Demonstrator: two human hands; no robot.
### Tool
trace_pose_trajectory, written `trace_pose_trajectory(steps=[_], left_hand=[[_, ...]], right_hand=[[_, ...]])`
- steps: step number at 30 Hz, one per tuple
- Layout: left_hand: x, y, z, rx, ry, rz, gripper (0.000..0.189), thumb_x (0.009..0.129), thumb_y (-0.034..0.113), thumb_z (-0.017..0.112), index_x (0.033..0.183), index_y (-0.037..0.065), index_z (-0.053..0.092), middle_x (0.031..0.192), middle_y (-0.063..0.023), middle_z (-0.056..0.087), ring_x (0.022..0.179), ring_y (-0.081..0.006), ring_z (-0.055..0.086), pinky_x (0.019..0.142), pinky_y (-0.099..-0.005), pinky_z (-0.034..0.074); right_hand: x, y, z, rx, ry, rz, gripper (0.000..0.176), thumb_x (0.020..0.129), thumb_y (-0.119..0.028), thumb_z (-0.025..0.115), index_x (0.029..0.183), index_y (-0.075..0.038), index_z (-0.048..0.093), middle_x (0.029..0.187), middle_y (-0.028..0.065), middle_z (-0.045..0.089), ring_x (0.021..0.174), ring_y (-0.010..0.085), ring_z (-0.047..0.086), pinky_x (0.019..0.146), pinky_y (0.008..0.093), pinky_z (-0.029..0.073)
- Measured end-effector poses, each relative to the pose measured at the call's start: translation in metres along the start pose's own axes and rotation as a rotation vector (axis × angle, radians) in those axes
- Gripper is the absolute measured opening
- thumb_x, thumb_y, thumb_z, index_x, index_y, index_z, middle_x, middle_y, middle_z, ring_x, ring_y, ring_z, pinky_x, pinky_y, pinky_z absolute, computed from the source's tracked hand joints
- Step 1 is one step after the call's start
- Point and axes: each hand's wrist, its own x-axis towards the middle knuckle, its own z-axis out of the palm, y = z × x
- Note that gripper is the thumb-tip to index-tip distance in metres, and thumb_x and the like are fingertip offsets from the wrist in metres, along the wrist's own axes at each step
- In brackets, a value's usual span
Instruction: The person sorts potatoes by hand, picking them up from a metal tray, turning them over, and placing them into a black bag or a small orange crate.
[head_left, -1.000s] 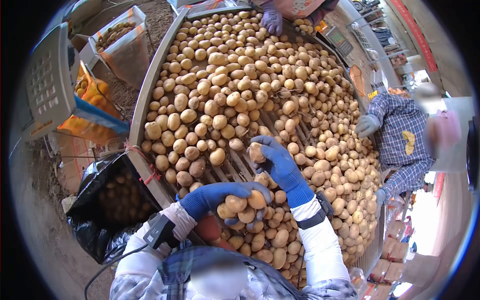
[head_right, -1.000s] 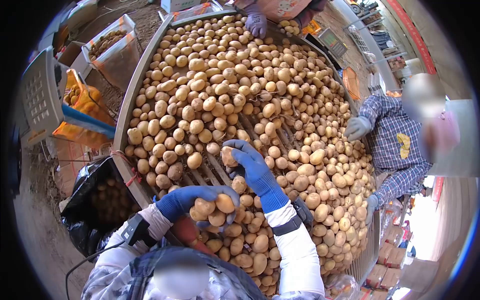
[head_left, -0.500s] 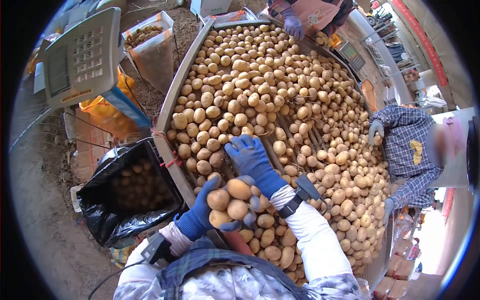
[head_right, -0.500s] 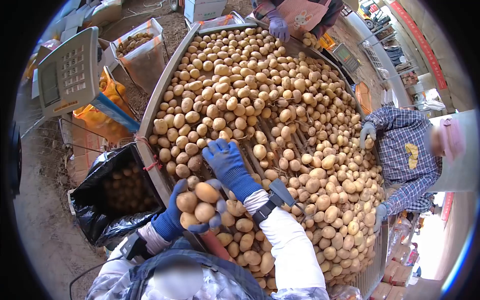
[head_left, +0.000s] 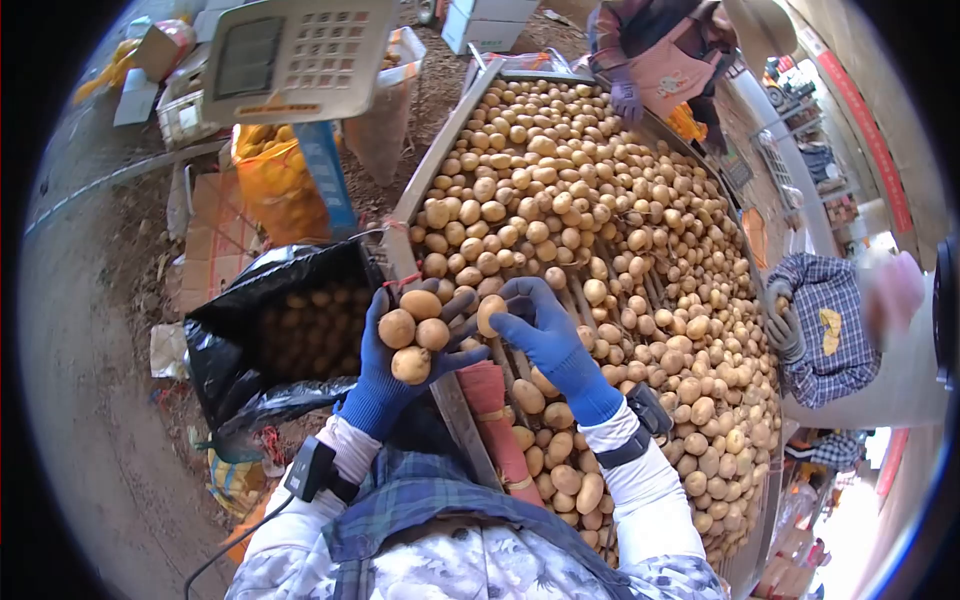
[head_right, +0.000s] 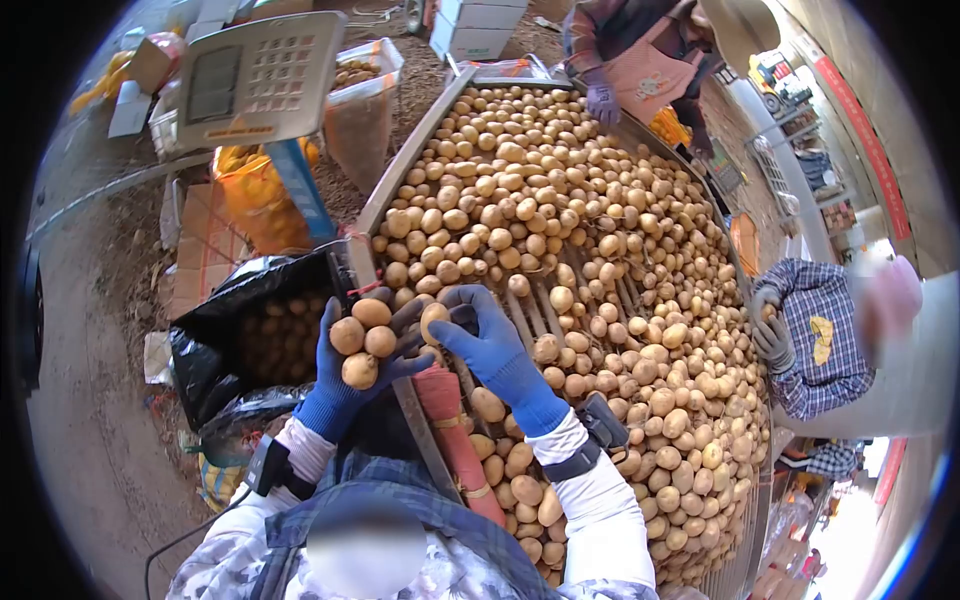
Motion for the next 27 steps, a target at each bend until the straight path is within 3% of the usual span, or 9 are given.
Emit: trace_pose_trajectory(steps=[2, 6, 9, 11, 13, 16, 20, 25, 27], left_hand=[[-0.009, -0.001, 0.002, 0.048, 0.036, 0.031, 0.08, 0.096, 0.071, 0.037, 0.149, 0.011, 0.041, 0.157, -0.0216, 0.037, 0.141, -0.0429, 0.041, 0.112, -0.069, 0.034], [-0.025, 0.0, -0.004, -0.026, 0.055, 0.065, 0.078, 0.096, 0.068, 0.04, 0.149, 0.011, 0.041, 0.152, -0.0219, 0.042, 0.136, -0.0443, 0.046, 0.11, -0.068, 0.038], [-0.034, 0.015, -0.012, -0.011, 0.057, 0.106, 0.075, 0.096, 0.067, 0.044, 0.147, 0.013, 0.044, 0.148, -0.022, 0.047, 0.134, -0.045, 0.048, 0.109, -0.0672, 0.039], [-0.036, 0.032, -0.024, -0.141, 0.025, 0.11, 0.072, 0.095, 0.065, 0.047, 0.146, 0.015, 0.046, 0.142, -0.0217, 0.052, 0.131, -0.045, 0.051, 0.108, -0.0656, 0.042], [-0.032, 0.05, -0.014, -0.044, 0.088, 0.196, 0.067, 0.096, 0.063, 0.049, 0.141, 0.014, 0.05, 0.137, -0.0202, 0.055, 0.127, -0.0425, 0.055, 0.107, -0.0648, 0.042], [-0.026, 0.092, -0.022, -0.079, 0.082, 0.276, 0.065, 0.096, 0.061, 0.05, 0.138, 0.012, 0.052, 0.137, -0.0207, 0.055, 0.127, -0.0417, 0.055, 0.108, -0.0647, 0.041], [-0.009, 0.155, -0.025, -0.081, 0.096, 0.451, 0.06, 0.095, 0.058, 0.053, 0.131, 0.009, 0.055, 0.136, -0.0212, 0.056, 0.126, -0.0443, 0.053, 0.107, -0.0642, 0.042], [0.028, 0.251, -0.035, -0.162, 0.036, 0.538, 0.064, 0.09, 0.06, 0.062, 0.129, 0.01, 0.055, 0.138, -0.0263, 0.051, 0.128, -0.0495, 0.048, 0.105, -0.0632, 0.046], [0.05, 0.291, -0.042, -0.015, 0.067, 0.671, 0.064, 0.089, 0.058, 0.064, 0.128, 0.007, 0.054, 0.132, -0.0245, 0.055, 0.122, -0.0469, 0.055, 0.104, -0.0593, 0.049]], right_hand=[[-0.005, -0.002, 0.019, -0.245, 0.036, -0.042, 0.026, 0.096, -0.015, 0.069, 0.117, -0.003, 0.06, 0.097, 0.0009, 0.063, 0.087, 0.0066, 0.06, 0.077, 0.0222, 0.051], [-0.009, 0.006, 0.035, -0.129, 0.087, -0.092, 0.01, 0.098, -0.008, 0.063, 0.106, -0.001, 0.064, 0.089, -0.001, 0.061, 0.082, 0.0041, 0.055, 0.073, 0.0208, 0.047], [-0.021, 0.013, 0.035, -0.197, 0.118, -0.047, 0.011, 0.099, -0.007, 0.062, 0.106, 0.0, 0.064, 0.088, -0.0017, 0.06, 0.082, 0.004, 0.054, 0.072, 0.0213, 0.047], [-0.028, 0.038, 0.039, -0.289, 0.062, -0.108, 0.011, 0.097, -0.007, 0.063, 0.106, 0.0, 0.064, 0.087, 0.0021, 0.061, 0.081, 0.0085, 0.056, 0.074, 0.0253, 0.048], [-0.037, 0.049, 0.05, -0.421, -0.006, -0.123, 0.013, 0.095, -0.009, 0.064, 0.106, -0.002, 0.065, 0.089, 0.0086, 0.064, 0.08, 0.0166, 0.061, 0.075, 0.0296, 0.05], [-0.041, 0.051, 0.073, -0.606, -0.07, -0.162, 0.015, 0.093, -0.013, 0.065, 0.105, -0.005, 0.066, 0.094, 0.0147, 0.068, 0.084, 0.029, 0.066, 0.077, 0.0353, 0.052], [-0.036, 0.062, 0.08, -0.792, -0.087, -0.271, 0.015, 0.092, -0.015, 0.066, 0.105, -0.007, 0.067, 0.094, 0.0124, 0.068, 0.086, 0.0299, 0.067, 0.076, 0.0366, 0.052], [-0.028, 0.056, 0.084, -0.831, -0.08, -0.107, 0.015, 0.091, -0.017, 0.067, 0.105, -0.01, 0.068, 0.087, 0.0102, 0.065, 0.076, 0.0261, 0.063, 0.07, 0.0362, 0.05], [-0.025, 0.057, 0.088, -0.819, -0.064, -0.083, 0.015, 0.091, -0.017, 0.068, 0.105, -0.011, 0.069, 0.085, 0.0095, 0.063, 0.071, 0.0236, 0.061, 0.067, 0.0355, 0.049]])
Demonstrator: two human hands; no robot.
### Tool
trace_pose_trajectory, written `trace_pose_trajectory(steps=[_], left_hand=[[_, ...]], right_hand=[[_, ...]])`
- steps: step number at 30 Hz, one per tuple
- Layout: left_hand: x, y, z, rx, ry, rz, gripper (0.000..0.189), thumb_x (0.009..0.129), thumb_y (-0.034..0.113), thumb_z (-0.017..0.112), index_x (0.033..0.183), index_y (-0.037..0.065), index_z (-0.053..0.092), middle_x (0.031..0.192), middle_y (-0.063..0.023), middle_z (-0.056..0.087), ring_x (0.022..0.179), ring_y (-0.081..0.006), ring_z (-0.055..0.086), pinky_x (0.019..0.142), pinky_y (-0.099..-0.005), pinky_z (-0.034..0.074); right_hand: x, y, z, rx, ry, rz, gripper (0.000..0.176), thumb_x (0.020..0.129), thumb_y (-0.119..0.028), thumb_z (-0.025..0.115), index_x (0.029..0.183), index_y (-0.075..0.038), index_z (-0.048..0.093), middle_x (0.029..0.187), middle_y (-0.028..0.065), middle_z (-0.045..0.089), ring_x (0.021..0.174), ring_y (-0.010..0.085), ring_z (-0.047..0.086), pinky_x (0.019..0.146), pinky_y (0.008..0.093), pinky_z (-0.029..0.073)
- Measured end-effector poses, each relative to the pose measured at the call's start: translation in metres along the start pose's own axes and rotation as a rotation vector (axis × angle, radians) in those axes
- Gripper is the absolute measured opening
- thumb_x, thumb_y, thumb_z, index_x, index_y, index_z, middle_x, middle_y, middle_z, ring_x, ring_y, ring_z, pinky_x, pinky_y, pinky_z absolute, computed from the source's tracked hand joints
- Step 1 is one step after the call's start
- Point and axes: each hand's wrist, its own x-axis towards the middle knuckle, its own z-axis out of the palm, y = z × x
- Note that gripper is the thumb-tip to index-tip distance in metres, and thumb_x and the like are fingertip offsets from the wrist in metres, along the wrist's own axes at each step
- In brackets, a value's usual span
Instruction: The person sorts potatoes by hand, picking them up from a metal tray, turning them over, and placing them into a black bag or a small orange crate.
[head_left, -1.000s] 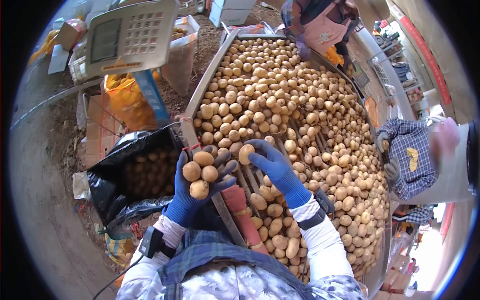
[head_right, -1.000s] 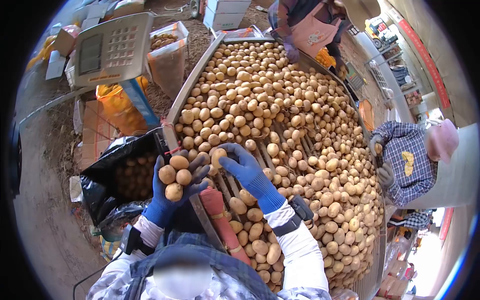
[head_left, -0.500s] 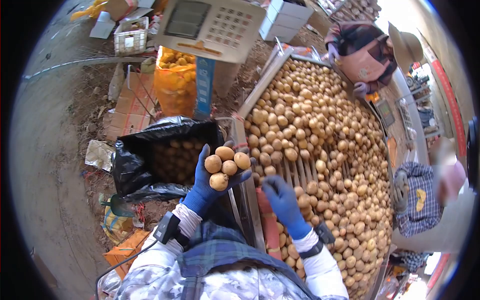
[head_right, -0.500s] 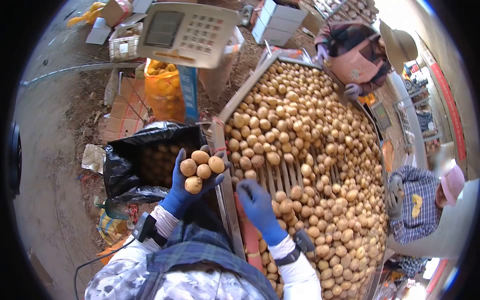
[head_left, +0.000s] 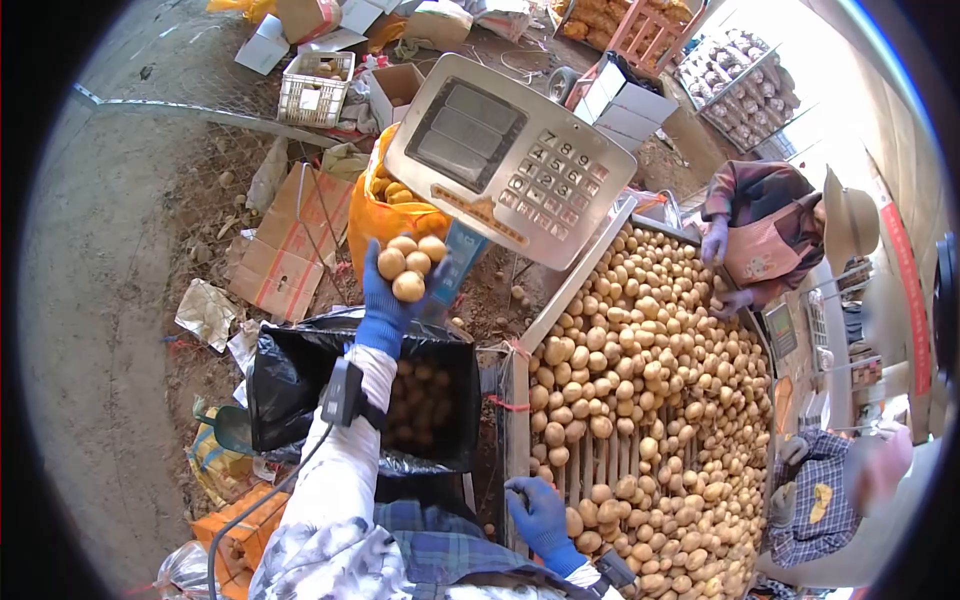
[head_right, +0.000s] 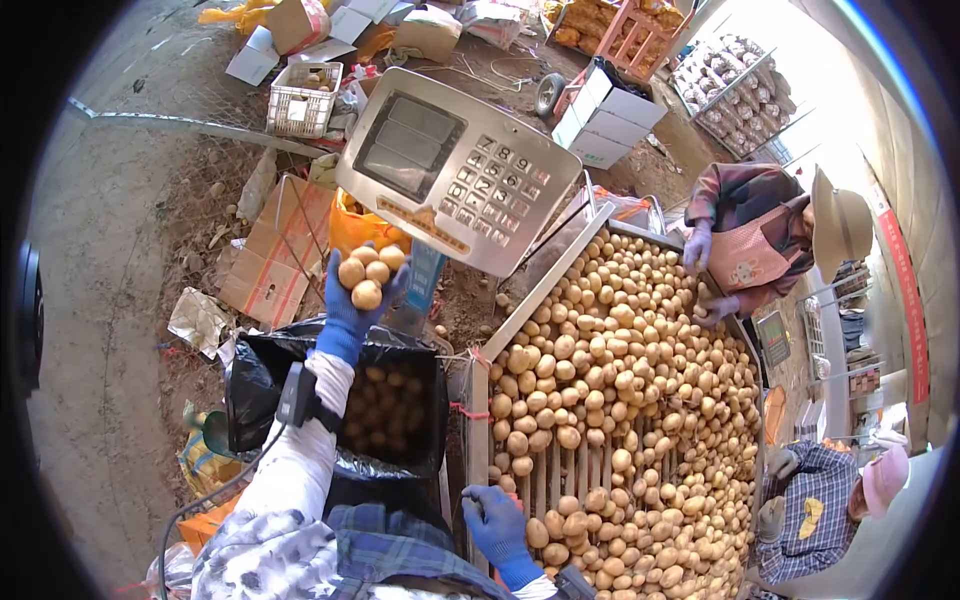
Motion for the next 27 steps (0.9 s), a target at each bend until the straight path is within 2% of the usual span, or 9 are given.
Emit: trace_pose_trajectory(steps=[6, 12, 15, 16, 20, 21, 22, 25, 27], left_hand=[[0.063, 0.033, 0.027, 0.104, -0.099, 0.196, 0.077, 0.087, 0.061, 0.064, 0.136, 0.002, 0.05, 0.13, -0.0203, 0.058, 0.118, -0.0369, 0.06, 0.103, -0.0555, 0.052], [-0.001, 0.045, 0.008, 0.037, -0.268, -0.023, 0.072, 0.092, 0.059, 0.06, 0.142, 0.008, 0.049, 0.143, -0.0185, 0.051, 0.135, -0.0419, 0.046, 0.108, -0.0539, 0.047], [-0.056, 0.049, -0.014, 0.057, -0.324, -0.215, 0.072, 0.097, 0.061, 0.05, 0.15, 0.013, 0.041, 0.156, -0.0233, 0.037, 0.143, -0.0482, 0.036, 0.112, -0.0606, 0.039], [-0.08, 0.04, -0.008, 0.257, -0.115, -0.109, 0.072, 0.098, 0.062, 0.047, 0.15, 0.013, 0.041, 0.155, -0.0228, 0.039, 0.139, -0.0462, 0.042, 0.109, -0.0628, 0.042], [-0.15, 0.038, -0.045, 0.3, -0.004, -0.521, 0.069, 0.1, 0.063, 0.04, 0.149, 0.015, 0.042, 0.15, -0.0168, 0.046, 0.13, -0.0375, 0.053, 0.089, -0.0576, 0.055], [-0.161, 0.039, -0.045, 0.48, 0.111, -0.578, 0.066, 0.101, 0.063, 0.039, 0.147, 0.017, 0.046, 0.142, -0.0118, 0.055, 0.124, -0.0336, 0.059, 0.081, -0.0476, 0.057], [-0.168, 0.037, -0.043, 0.688, 0.266, -0.6, 0.061, 0.101, 0.062, 0.041, 0.143, 0.02, 0.051, 0.13, -0.0077, 0.064, 0.112, -0.0268, 0.067, 0.072, -0.0395, 0.057], [-0.185, 0.038, -0.042, 0.879, 0.732, -0.707, 0.05, 0.097, 0.054, 0.059, 0.132, 0.019, 0.058, 0.113, -0.0046, 0.069, 0.092, -0.0197, 0.07, 0.064, -0.0342, 0.053], [-0.184, 0.077, -0.107, 1.024, 0.59, -0.826, 0.044, 0.095, 0.051, 0.062, 0.124, 0.018, 0.06, 0.105, -0.0044, 0.068, 0.088, -0.0202, 0.067, 0.067, -0.0353, 0.055]], right_hand=[[0.005, 0.001, 0.003, 0.039, -0.006, 0.065, 0.015, 0.09, -0.016, 0.068, 0.104, -0.01, 0.069, 0.085, 0.0092, 0.064, 0.069, 0.0224, 0.061, 0.066, 0.0334, 0.049], [0.006, 0.002, 0.003, 0.054, -0.009, 0.091, 0.015, 0.09, -0.014, 0.069, 0.103, -0.009, 0.069, 0.083, 0.0092, 0.063, 0.07, 0.0233, 0.061, 0.066, 0.0334, 0.049], [0.008, 0.002, 0.001, 0.045, 0.0, 0.05, 0.014, 0.09, -0.014, 0.069, 0.103, -0.009, 0.069, 0.084, 0.0094, 0.064, 0.071, 0.0241, 0.062, 0.066, 0.0335, 0.05], [0.008, 0.003, 0.002, 0.055, -0.009, 0.068, 0.014, 0.09, -0.014, 0.069, 0.103, -0.009, 0.069, 0.084, 0.0094, 0.064, 0.071, 0.0241, 0.062, 0.066, 0.0335, 0.05], [0.01, 0.003, 0.001, 0.078, 0.036, 0.024, 0.012, 0.09, -0.013, 0.068, 0.102, -0.009, 0.068, 0.086, 0.0097, 0.065, 0.072, 0.0254, 0.063, 0.068, 0.0342, 0.051], [0.008, 0.004, 0.0, 0.072, 0.021, 0.026, 0.012, 0.09, -0.013, 0.068, 0.102, -0.009, 0.068, 0.086, 0.0096, 0.064, 0.072, 0.0254, 0.063, 0.067, 0.0343, 0.051], [0.008, 0.004, -0.001, 0.067, 0.008, 0.028, 0.012, 0.09, -0.013, 0.068, 0.102, -0.009, 0.068, 0.085, 0.0095, 0.064, 0.072, 0.0253, 0.063, 0.067, 0.0344, 0.051], [0.005, 0.007, -0.002, 0.086, 0.004, 0.028, 0.012, 0.091, -0.013, 0.068, 0.102, -0.01, 0.068, 0.084, 0.0092, 0.063, 0.071, 0.0251, 0.063, 0.067, 0.0347, 0.051], [0.004, 0.01, -0.001, 0.101, 0.031, 0.004, 0.012, 0.091, -0.014, 0.067, 0.102, -0.01, 0.068, 0.084, 0.0091, 0.063, 0.072, 0.0252, 0.063, 0.067, 0.0349, 0.05]])
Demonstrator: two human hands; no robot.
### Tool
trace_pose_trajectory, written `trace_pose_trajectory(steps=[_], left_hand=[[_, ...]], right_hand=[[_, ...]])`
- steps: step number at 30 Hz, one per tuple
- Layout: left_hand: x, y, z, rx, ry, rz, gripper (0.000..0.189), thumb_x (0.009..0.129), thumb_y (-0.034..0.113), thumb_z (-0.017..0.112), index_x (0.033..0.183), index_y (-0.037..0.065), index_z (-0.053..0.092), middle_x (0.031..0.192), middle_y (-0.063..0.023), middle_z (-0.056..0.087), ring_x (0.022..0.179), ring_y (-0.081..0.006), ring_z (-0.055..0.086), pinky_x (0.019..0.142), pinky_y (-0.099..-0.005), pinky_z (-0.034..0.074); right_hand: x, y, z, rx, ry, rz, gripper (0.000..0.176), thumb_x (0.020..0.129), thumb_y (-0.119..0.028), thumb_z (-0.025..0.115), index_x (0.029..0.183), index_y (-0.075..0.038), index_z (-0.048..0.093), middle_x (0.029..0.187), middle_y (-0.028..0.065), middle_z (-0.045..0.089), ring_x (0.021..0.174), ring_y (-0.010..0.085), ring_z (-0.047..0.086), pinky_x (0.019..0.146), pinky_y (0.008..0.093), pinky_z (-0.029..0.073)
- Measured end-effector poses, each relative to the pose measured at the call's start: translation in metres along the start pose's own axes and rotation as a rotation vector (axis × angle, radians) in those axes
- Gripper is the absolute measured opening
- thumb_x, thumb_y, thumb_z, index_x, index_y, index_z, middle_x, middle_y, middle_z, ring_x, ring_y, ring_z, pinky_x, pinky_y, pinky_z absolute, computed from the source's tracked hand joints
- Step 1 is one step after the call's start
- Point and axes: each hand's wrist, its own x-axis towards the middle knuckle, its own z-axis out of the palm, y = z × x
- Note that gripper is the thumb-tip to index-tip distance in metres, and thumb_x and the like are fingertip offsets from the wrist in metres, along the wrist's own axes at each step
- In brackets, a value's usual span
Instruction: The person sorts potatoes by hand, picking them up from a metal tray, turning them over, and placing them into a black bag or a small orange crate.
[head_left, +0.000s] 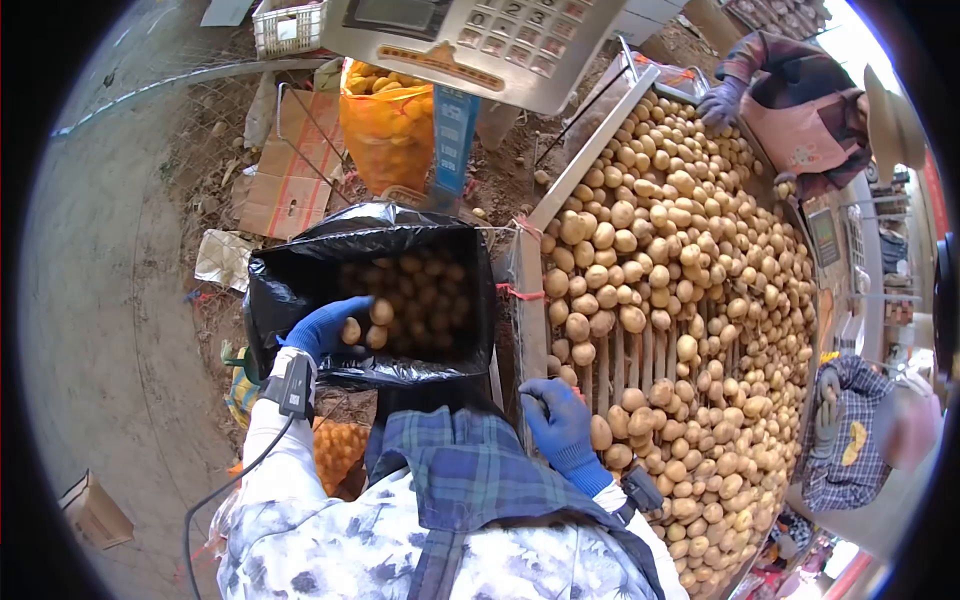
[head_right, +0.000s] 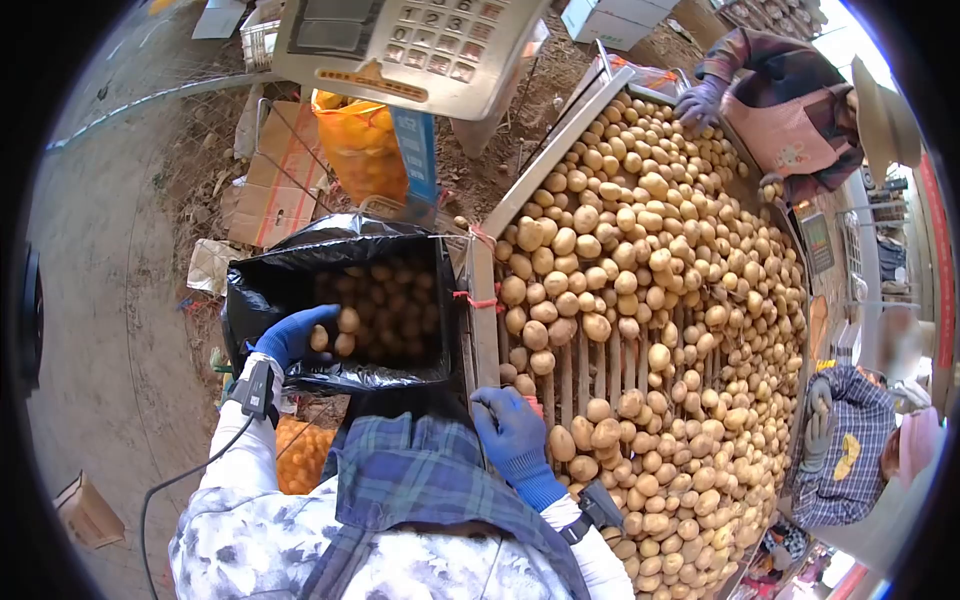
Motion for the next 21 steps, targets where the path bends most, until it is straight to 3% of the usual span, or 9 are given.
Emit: trace_pose_trajectory(steps=[3, 4, 5, 7, 9, 13, 16, 19, 21], left_hand=[[0.048, -0.023, -0.077, 0.517, 0.385, 0.215, 0.04, 0.094, 0.042, 0.065, 0.122, 0.014, 0.062, 0.101, -0.005, 0.066, 0.094, -0.021, 0.066, 0.073, -0.0376, 0.056], [0.054, -0.021, -0.083, 0.691, 0.51, 0.293, 0.039, 0.093, 0.039, 0.066, 0.121, 0.013, 0.062, 0.1, -0.0052, 0.065, 0.096, -0.0213, 0.065, 0.075, -0.0383, 0.057], [0.047, -0.014, -0.068, 0.707, 0.495, 0.299, 0.039, 0.093, 0.039, 0.066, 0.121, 0.013, 0.062, 0.1, -0.0052, 0.065, 0.096, -0.0213, 0.065, 0.075, -0.0383, 0.057], [0.009, 0.007, 0.001, 0.266, 0.374, 0.387, 0.04, 0.095, 0.036, 0.064, 0.124, 0.009, 0.063, 0.106, -0.0075, 0.066, 0.103, -0.0222, 0.065, 0.08, -0.0377, 0.056], [-0.003, 0.024, 0.052, 0.364, 0.243, 0.451, 0.036, 0.098, 0.038, 0.06, 0.118, 0.008, 0.064, 0.106, -0.0073, 0.067, 0.099, -0.0206, 0.066, 0.081, -0.0368, 0.056], [-0.001, 0.028, 0.132, 0.022, -0.166, 0.353, 0.033, 0.103, 0.039, 0.053, 0.109, 0.008, 0.065, 0.096, -0.0046, 0.068, 0.087, -0.0178, 0.066, 0.077, -0.0333, 0.054], [-0.011, 0.017, 0.186, -0.088, -0.361, 0.328, 0.032, 0.104, 0.036, 0.05, 0.106, 0.007, 0.064, 0.094, -0.0064, 0.067, 0.083, -0.0172, 0.064, 0.074, -0.0319, 0.052], [-0.014, 0.008, 0.218, -0.022, -0.437, 0.313, 0.032, 0.103, 0.038, 0.049, 0.1, 0.009, 0.063, 0.088, -0.0059, 0.065, 0.08, -0.0183, 0.062, 0.071, -0.0317, 0.049], [-0.02, 0.006, 0.232, -0.07, -0.433, 0.269, 0.032, 0.103, 0.037, 0.048, 0.099, 0.009, 0.063, 0.086, -0.0063, 0.064, 0.077, -0.0188, 0.06, 0.068, -0.0318, 0.048]], right_hand=[[-0.002, 0.001, 0.0, 0.015, 0.018, -0.03, 0.012, 0.091, -0.014, 0.067, 0.102, -0.009, 0.067, 0.084, 0.0093, 0.062, 0.074, 0.0259, 0.063, 0.068, 0.0356, 0.051], [-0.002, 0.001, 0.0, 0.01, 0.019, -0.033, 0.012, 0.091, -0.014, 0.067, 0.102, -0.009, 0.067, 0.084, 0.0096, 0.063, 0.075, 0.0264, 0.064, 0.069, 0.0361, 0.051], [-0.001, 0.002, 0.002, 0.008, 0.038, -0.023, 0.012, 0.091, -0.014, 0.067, 0.102, -0.009, 0.067, 0.084, 0.0096, 0.063, 0.075, 0.0264, 0.064, 0.069, 0.0361, 0.051], [-0.003, 0.006, 0.003, 0.028, 0.067, -0.096, 0.012, 0.091, -0.014, 0.068, 0.102, -0.009, 0.067, 0.085, 0.0101, 0.063, 0.079, 0.0274, 0.064, 0.072, 0.0372, 0.051], [-0.005, 0.005, -0.004, 0.042, 0.062, -0.035, 0.013, 0.091, -0.015, 0.067, 0.103, -0.008, 0.067, 0.088, 0.0103, 0.065, 0.082, 0.0284, 0.065, 0.074, 0.0372, 0.052], [-0.004, 0.01, -0.026, 0.297, 0.007, 0.071, 0.015, 0.093, -0.015, 0.067, 0.105, -0.006, 0.066, 0.094, 0.0129, 0.068, 0.087, 0.031, 0.067, 0.077, 0.0361, 0.053], [0.012, 0.029, -0.052, 0.111, 0.282, -0.005, 0.015, 0.094, -0.016, 0.066, 0.105, -0.007, 0.067, 0.093, 0.015, 0.068, 0.086, 0.033, 0.067, 0.076, 0.0394, 0.053], [0.028, 0.039, -0.072, 0.011, 0.274, 0.139, 0.015, 0.094, -0.018, 0.065, 0.104, -0.008, 0.067, 0.092, 0.0152, 0.068, 0.087, 0.034, 0.067, 0.077, 0.0418, 0.053], [0.037, 0.059, -0.071, -0.105, 0.298, 0.057, 0.017, 0.093, -0.018, 0.064, 0.108, -0.011, 0.066, 0.096, 0.0139, 0.068, 0.09, 0.0339, 0.067, 0.078, 0.0427, 0.053]])
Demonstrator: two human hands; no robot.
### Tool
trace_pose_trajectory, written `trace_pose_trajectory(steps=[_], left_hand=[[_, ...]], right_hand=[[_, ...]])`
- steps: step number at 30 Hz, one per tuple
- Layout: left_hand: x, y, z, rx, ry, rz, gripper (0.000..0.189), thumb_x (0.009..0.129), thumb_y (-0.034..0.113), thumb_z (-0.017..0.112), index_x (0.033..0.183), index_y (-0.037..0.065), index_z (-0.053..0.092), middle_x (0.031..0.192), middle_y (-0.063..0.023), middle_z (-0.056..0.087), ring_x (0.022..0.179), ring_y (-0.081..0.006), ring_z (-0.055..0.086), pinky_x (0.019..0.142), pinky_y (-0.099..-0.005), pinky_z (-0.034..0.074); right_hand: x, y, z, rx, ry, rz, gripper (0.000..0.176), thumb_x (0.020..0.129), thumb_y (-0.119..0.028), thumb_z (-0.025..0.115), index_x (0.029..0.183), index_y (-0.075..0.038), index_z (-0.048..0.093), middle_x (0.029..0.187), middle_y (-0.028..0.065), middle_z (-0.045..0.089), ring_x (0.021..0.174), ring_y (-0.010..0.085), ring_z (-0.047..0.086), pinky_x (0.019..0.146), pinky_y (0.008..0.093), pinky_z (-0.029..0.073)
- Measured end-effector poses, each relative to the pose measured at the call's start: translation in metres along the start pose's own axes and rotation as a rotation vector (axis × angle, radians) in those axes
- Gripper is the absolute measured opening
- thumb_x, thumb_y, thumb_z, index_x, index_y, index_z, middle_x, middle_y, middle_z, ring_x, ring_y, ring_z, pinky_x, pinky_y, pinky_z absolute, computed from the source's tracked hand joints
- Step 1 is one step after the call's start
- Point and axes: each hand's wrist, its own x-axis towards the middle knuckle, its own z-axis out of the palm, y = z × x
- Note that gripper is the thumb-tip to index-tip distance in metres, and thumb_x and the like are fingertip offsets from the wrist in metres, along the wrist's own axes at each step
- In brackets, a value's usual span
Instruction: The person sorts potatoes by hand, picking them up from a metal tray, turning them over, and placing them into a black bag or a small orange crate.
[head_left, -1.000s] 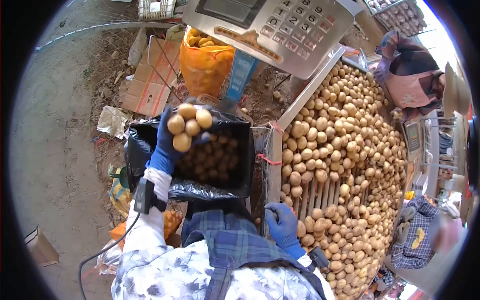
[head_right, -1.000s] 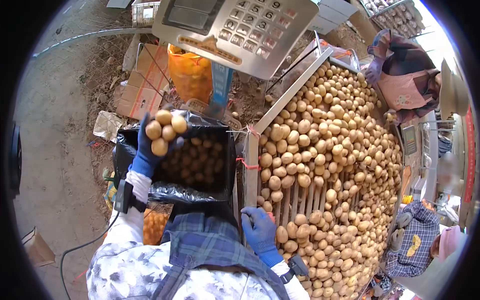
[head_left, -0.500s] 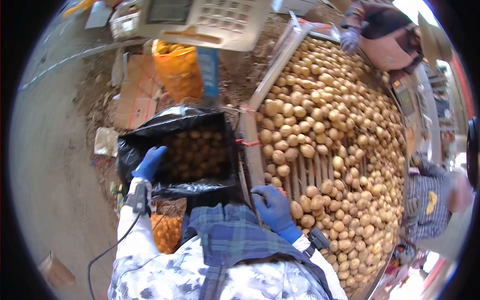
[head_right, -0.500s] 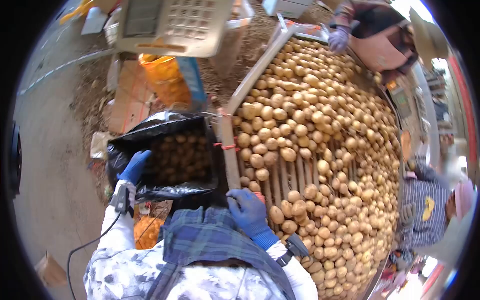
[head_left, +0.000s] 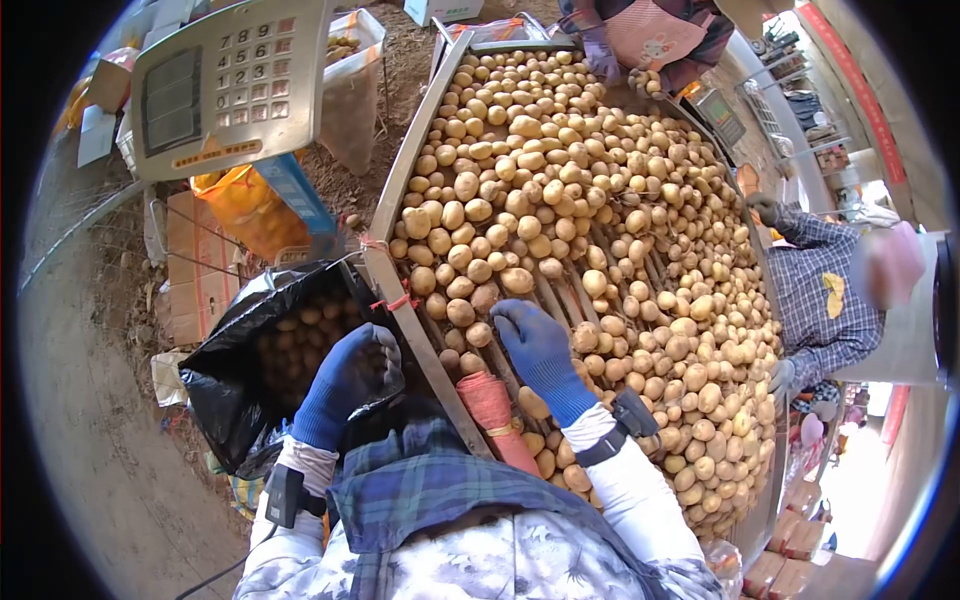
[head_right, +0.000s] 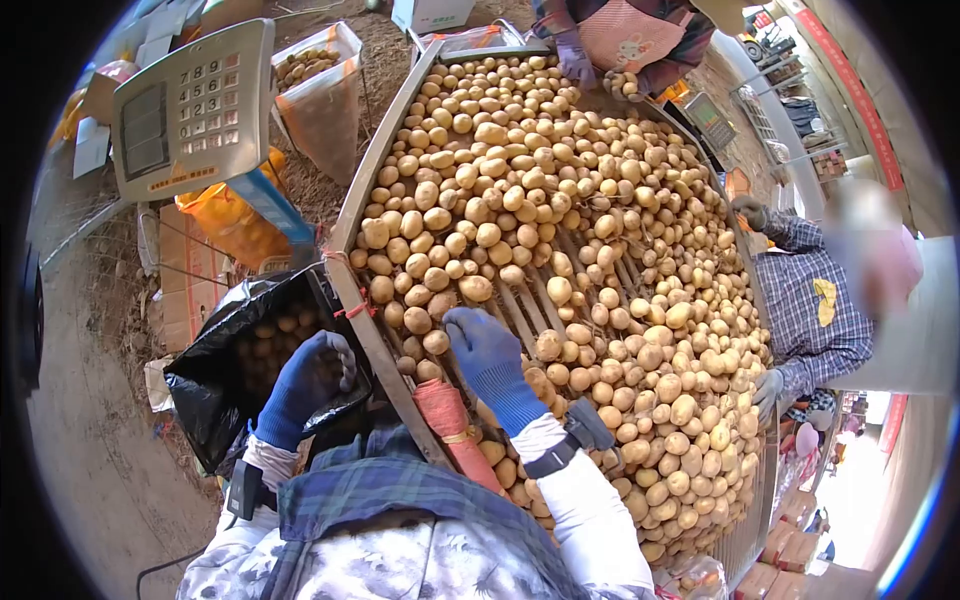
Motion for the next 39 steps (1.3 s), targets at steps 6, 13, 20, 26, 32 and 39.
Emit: trace_pose_trajectory(steps=[6, 13, 20, 26, 32, 39], left_hand=[[0.004, -0.003, 0.017, -0.033, 0.008, -0.021, 0.033, 0.104, 0.037, 0.047, 0.098, 0.008, 0.061, 0.087, -0.0067, 0.063, 0.078, -0.0186, 0.06, 0.067, -0.0318, 0.047], [0.015, -0.004, 0.047, -0.095, -0.154, -0.029, 0.035, 0.104, 0.036, 0.047, 0.117, 0.006, 0.058, 0.104, -0.0103, 0.064, 0.095, -0.0226, 0.063, 0.078, -0.0352, 0.052], [0.02, -0.019, 0.095, 0.014, -0.169, -0.076, 0.05, 0.097, 0.032, 0.063, 0.139, 0.01, 0.046, 0.122, -0.0107, 0.057, 0.11, -0.0273, 0.06, 0.096, -0.0425, 0.052], [0.053, -0.048, 0.084, -0.094, -0.304, -0.18, 0.027, 0.094, 0.032, 0.065, 0.11, 0.012, 0.057, 0.097, -0.0033, 0.059, 0.092, -0.0162, 0.06, 0.084, -0.0347, 0.053], [0.058, -0.053, 0.091, -0.013, -0.25, -0.119, 0.027, 0.102, 0.033, 0.056, 0.117, 0.011, 0.057, 0.111, -0.0062, 0.059, 0.103, -0.022, 0.058, 0.087, -0.0383, 0.052], [0.063, -0.053, 0.111, -0.159, -0.2, -0.215, 0.054, 0.095, 0.052, 0.063, 0.131, 0.013, 0.051, 0.117, -0.009, 0.06, 0.107, -0.0279, 0.06, 0.092, -0.05, 0.052]], right_hand=[[0.022, 0.013, 0.016, -0.451, -0.175, -0.042, 0.05, 0.087, -0.014, 0.066, 0.135, -0.018, 0.056, 0.106, 0.0104, 0.065, 0.097, 0.0325, 0.066, 0.083, 0.0437, 0.054], [0.013, 0.003, 0.013, -0.176, 0.033, 0.001, 0.039, 0.09, -0.028, 0.069, 0.124, -0.013, 0.058, 0.106, 0.0131, 0.063, 0.098, 0.035, 0.065, 0.082, 0.0442, 0.054], [-0.016, -0.029, -0.022, 0.494, -0.205, 0.124, 0.039, 0.093, -0.029, 0.068, 0.124, -0.008, 0.058, 0.113, 0.0187, 0.065, 0.101, 0.0369, 0.065, 0.085, 0.0424, 0.053], [0.038, 0.042, 0.0, -0.282, 0.158, -0.067, 0.043, 0.089, -0.017, 0.068, 0.129, -0.009, 0.055, 0.118, 0.0171, 0.062, 0.106, 0.0373, 0.062, 0.089, 0.0441, 0.052], [0.033, 0.024, 0.008, -0.052, 0.148, 0.253, 0.037, 0.091, -0.021, 0.066, 0.123, -0.009, 0.052, 0.109, 0.0186, 0.061, 0.101, 0.0385, 0.064, 0.084, 0.0471, 0.053], [-0.031, -0.021, -0.05, 0.188, 0.113, 0.001, 0.036, 0.091, -0.031, 0.069, 0.118, -0.009, 0.061, 0.101, 0.0152, 0.067, 0.094, 0.0349, 0.066, 0.083, 0.0432, 0.052]])
